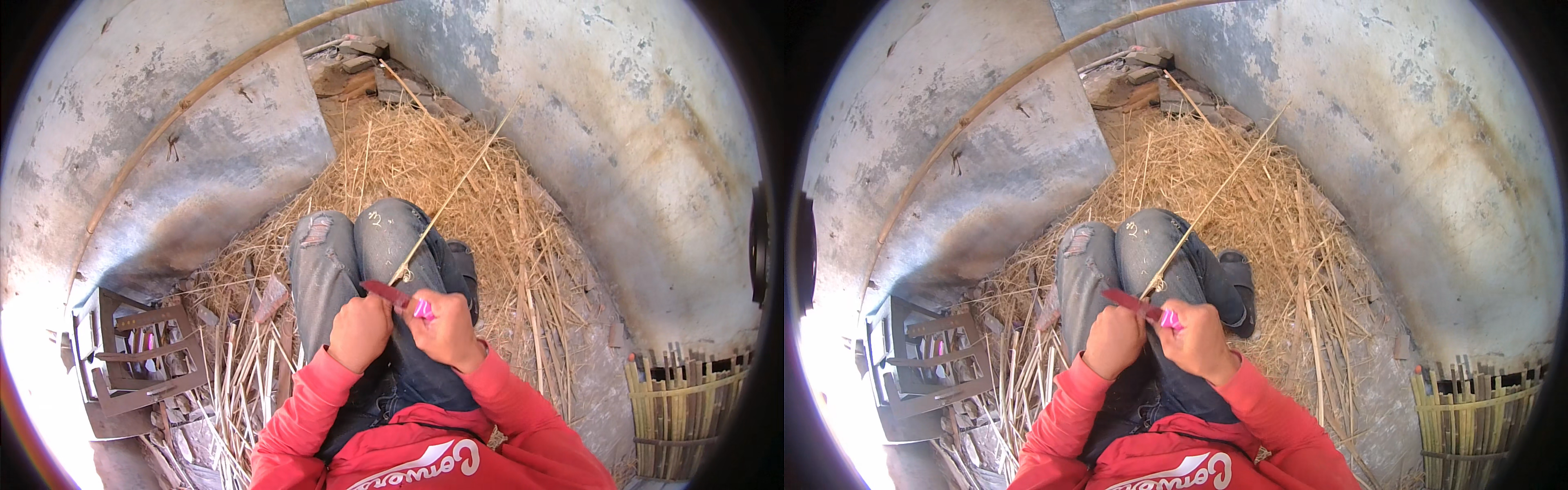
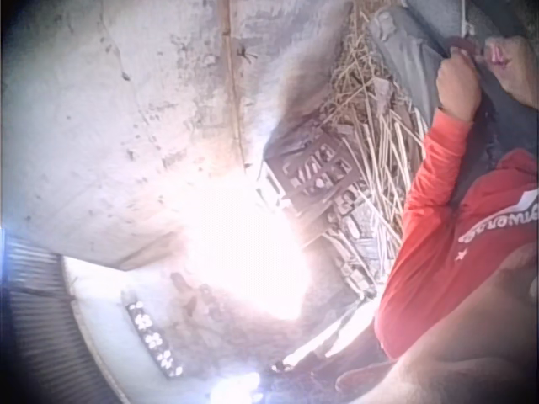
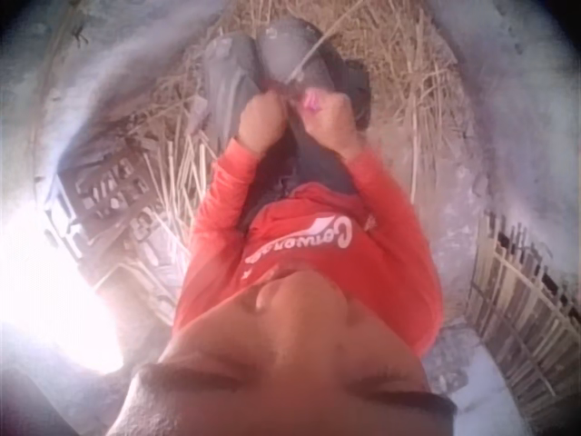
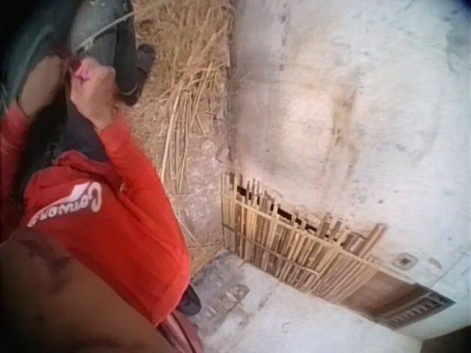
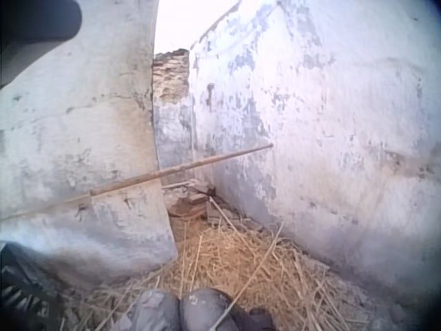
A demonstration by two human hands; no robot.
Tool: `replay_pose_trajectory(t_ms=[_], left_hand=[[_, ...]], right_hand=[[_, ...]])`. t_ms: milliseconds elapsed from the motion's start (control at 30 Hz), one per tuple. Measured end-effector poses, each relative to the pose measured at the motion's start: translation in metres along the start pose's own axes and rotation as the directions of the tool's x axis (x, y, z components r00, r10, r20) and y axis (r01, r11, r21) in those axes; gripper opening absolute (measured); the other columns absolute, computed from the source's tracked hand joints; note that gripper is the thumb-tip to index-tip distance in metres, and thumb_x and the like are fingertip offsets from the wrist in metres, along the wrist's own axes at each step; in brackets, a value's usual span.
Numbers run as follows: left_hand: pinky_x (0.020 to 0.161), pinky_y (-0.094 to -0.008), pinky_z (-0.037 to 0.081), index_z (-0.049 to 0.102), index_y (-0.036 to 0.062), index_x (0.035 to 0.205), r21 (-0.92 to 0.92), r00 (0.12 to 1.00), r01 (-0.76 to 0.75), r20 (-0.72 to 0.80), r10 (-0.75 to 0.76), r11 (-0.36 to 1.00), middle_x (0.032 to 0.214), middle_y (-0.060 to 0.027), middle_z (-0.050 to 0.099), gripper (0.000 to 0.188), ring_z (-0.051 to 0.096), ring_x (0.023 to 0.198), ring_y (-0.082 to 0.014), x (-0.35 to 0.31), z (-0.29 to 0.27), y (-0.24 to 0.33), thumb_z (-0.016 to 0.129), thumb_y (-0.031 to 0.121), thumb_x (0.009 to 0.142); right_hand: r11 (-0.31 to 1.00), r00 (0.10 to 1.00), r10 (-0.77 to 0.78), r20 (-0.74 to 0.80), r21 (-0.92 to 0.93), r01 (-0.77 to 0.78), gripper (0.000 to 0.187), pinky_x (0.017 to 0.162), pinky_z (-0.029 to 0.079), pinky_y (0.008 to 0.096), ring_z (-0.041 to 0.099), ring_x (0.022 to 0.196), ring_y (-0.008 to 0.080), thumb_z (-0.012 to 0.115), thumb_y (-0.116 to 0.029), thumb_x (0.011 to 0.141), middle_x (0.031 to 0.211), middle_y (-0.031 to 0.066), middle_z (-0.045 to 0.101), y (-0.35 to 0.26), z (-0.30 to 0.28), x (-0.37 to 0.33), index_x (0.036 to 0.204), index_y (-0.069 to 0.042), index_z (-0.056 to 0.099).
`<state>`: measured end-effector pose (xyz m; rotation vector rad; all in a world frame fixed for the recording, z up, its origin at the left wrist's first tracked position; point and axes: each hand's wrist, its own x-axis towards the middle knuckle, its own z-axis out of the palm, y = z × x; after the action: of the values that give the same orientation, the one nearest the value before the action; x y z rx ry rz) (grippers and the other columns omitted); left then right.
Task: The person peels a long thin stick using a pink-handled knife. They repeatedly slide the knife along the length of the wood to remove shavings while sitting on a straw-covered floor.
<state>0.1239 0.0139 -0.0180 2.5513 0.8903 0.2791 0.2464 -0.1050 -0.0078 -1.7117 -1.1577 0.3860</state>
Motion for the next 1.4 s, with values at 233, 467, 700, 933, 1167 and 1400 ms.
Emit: replay_pose_trajectory(t_ms=[233,467,700,933,1167,1400], left_hand=[[0.063,-0.0448,0.045,0.062,-0.0001,0.078,-0.493,0.934,0.036,0.326,0.147,0.87,0.063,-0.0187,0.059,0.048,0.06,0.061,-0.0331,-0.006,-0.022,-0.029,0.045,0.034,0.107],[0.06,-0.0364,0.042,0.058,0.0018,0.079,-0.492,0.83,0.231,0.55,0.095,0.839,0.062,-0.0061,0.052,0.052,0.05,0.06,-0.0173,-0.031,-0.039,-0.053,0.042,0.041,0.109],[0.061,-0.0436,0.042,0.058,-0.0017,0.08,-0.426,0.926,0.135,0.375,0.039,0.895,0.063,-0.0157,0.055,0.05,0.052,0.059,-0.0305,-0.033,-0.038,-0.041,0.044,0.036,0.109],[0.065,-0.0504,0.043,0.059,-0.0054,0.08,-0.415,0.962,0.07,0.267,0.048,0.907,0.068,-0.0265,0.057,0.047,0.054,0.066,-0.0472,-0.005,-0.023,-0.023,0.045,0.03,0.108],[0.062,-0.0466,0.043,0.057,-0.0041,0.073,-0.45,0.935,0.057,0.338,0.111,0.891,0.061,-0.02,0.054,0.056,0.054,0.058,-0.0369,0.018,-0.014,-0.025,0.042,0.036,0.109],[0.062,-0.0438,0.043,0.058,-0.0035,0.074,-0.484,0.866,0.194,0.493,0.083,0.853,0.061,-0.0158,0.055,0.057,0.055,0.059,-0.0302,0.023,-0.023,-0.026,0.043,0.039,0.108]], right_hand=[[0.983,0.868,0.04,-0.494,-0.139,-0.124,0.021,0.059,0.047,0.0356,0.061,0.064,0.0173,0.073,-0.02,0.092,0.076,0.0096,0.067,0.039,-0.066,0.028,0.092,0.0,0.067],[0.952,0.911,0.051,-0.409,-0.257,-0.168,0.04,0.056,0.041,0.0461,0.057,0.061,0.0402,0.056,-0.032,0.103,0.066,0.0217,0.057,0.079,-0.079,0.067,0.082,0.001,0.059],[0.923,0.942,0.017,-0.335,-0.356,-0.144,0.039,0.051,0.041,0.053,0.059,0.058,0.0473,0.055,-0.03,0.104,0.061,0.0245,0.057,0.08,-0.037,0.07,0.078,-0.001,0.058],[0.972,0.996,0.038,-0.085,-0.227,-0.057,0.039,0.048,0.04,0.0501,0.058,0.053,0.0447,0.057,-0.03,0.103,0.058,0.0255,0.055,0.042,-0.021,0.043,0.077,-0.001,0.059],[0.966,0.998,0.046,-0.044,-0.252,-0.056,0.04,0.05,0.042,0.0525,0.059,0.058,0.0474,0.057,-0.029,0.103,0.059,0.0268,0.055,0.037,-0.014,0.031,0.076,-0.001,0.057],[0.987,0.993,0.094,0.072,-0.138,-0.083,0.043,0.052,0.041,0.0482,0.056,0.056,0.0452,0.056,-0.029,0.104,0.061,0.0276,0.054,0.036,-0.02,0.033,0.075,0.002,0.06]])
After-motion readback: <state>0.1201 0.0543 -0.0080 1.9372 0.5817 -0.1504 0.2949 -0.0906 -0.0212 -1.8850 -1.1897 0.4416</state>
